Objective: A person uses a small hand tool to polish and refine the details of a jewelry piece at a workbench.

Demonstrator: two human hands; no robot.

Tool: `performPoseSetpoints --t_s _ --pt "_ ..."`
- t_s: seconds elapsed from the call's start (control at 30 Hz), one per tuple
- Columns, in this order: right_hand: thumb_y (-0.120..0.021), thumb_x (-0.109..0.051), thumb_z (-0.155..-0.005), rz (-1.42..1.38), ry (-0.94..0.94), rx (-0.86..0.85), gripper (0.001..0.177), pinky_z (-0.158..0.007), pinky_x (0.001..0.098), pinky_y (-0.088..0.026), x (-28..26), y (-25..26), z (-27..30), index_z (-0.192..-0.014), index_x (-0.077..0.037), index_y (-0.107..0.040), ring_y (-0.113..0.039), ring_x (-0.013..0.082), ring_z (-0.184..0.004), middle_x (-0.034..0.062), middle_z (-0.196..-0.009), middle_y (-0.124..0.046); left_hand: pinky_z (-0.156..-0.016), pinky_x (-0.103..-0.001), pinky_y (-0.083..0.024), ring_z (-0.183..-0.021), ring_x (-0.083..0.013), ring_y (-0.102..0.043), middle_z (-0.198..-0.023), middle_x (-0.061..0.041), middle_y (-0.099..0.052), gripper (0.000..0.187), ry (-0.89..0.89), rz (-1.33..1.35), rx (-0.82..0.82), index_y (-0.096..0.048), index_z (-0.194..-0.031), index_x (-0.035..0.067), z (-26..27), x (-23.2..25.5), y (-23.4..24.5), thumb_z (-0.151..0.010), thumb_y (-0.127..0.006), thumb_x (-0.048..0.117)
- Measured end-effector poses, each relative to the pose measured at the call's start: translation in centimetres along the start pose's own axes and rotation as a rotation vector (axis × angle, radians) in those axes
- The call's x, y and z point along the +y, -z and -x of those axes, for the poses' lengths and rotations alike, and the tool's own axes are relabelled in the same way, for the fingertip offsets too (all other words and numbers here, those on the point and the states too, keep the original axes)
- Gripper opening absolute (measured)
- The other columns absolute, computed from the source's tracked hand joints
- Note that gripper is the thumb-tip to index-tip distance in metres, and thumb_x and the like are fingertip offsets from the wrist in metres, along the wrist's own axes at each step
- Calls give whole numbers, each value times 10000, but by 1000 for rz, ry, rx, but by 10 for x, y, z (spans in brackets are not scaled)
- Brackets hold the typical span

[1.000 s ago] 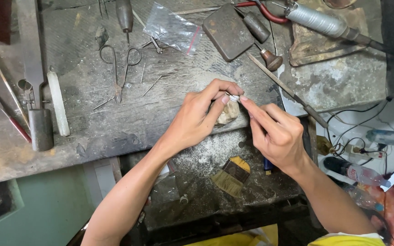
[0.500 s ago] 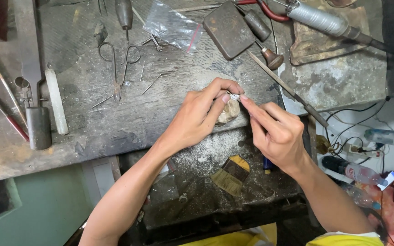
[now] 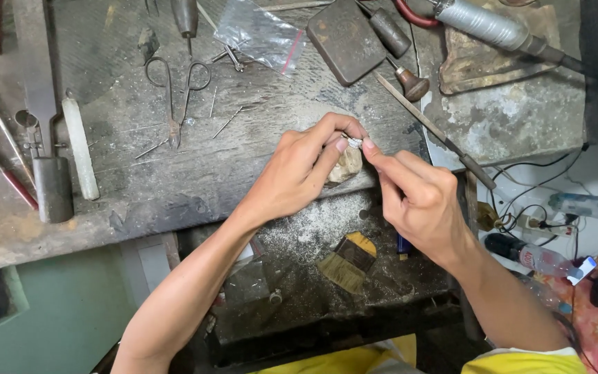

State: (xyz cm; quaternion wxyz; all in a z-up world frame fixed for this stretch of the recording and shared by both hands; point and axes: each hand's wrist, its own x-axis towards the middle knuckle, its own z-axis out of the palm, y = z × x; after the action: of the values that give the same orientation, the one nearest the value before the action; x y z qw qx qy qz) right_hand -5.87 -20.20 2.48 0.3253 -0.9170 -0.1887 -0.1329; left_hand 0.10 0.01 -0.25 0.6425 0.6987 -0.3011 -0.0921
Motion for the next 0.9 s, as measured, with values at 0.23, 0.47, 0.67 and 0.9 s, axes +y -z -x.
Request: performPoseSetpoints --t_s 0.23,0.47,0.67,0.9 --pt "-585 123 -978 92 21 -98 272 -437 387 -509 -1 5 1 -1140 9 -772 -641 351 -587 103 -681 -563 -651 -357 -491 -562 -175 -490 -605 -58 -536 230 -16 23 10 -610 -1223 47 -3 1 1 -1059 -450 38" --pt "-572 136 -956 201 83 -151 307 -430 423 -514 -6 8 -1 -1186 34 -749 -633 376 -567 110 -683 -527 -661 -347 -493 -560 -162 -483 -598 -41 -517 231 -14 44 12 -623 -1216 40 -6 11 3 -1054 -459 23" --pt "-621 89 -981 67 63 -5 256 -431 382 -497 11 -5 10 -1150 -20 -779 -632 354 -603 59 -670 -513 -661 -361 -512 -571 -189 -546 -629 -54 -560 242 -3 -6 14 -616 -1232 62 -3 7 0 -1056 -451 56" --pt "-636 118 -967 16 56 97 327 -427 364 -481 17 -6 18 -1227 -8 -788 -639 310 -600 80 -714 -586 -693 -379 -529 -602 -201 -561 -655 -76 -588 246 -6 9 18 -608 -1233 49 -6 17 1 -1063 -430 52"
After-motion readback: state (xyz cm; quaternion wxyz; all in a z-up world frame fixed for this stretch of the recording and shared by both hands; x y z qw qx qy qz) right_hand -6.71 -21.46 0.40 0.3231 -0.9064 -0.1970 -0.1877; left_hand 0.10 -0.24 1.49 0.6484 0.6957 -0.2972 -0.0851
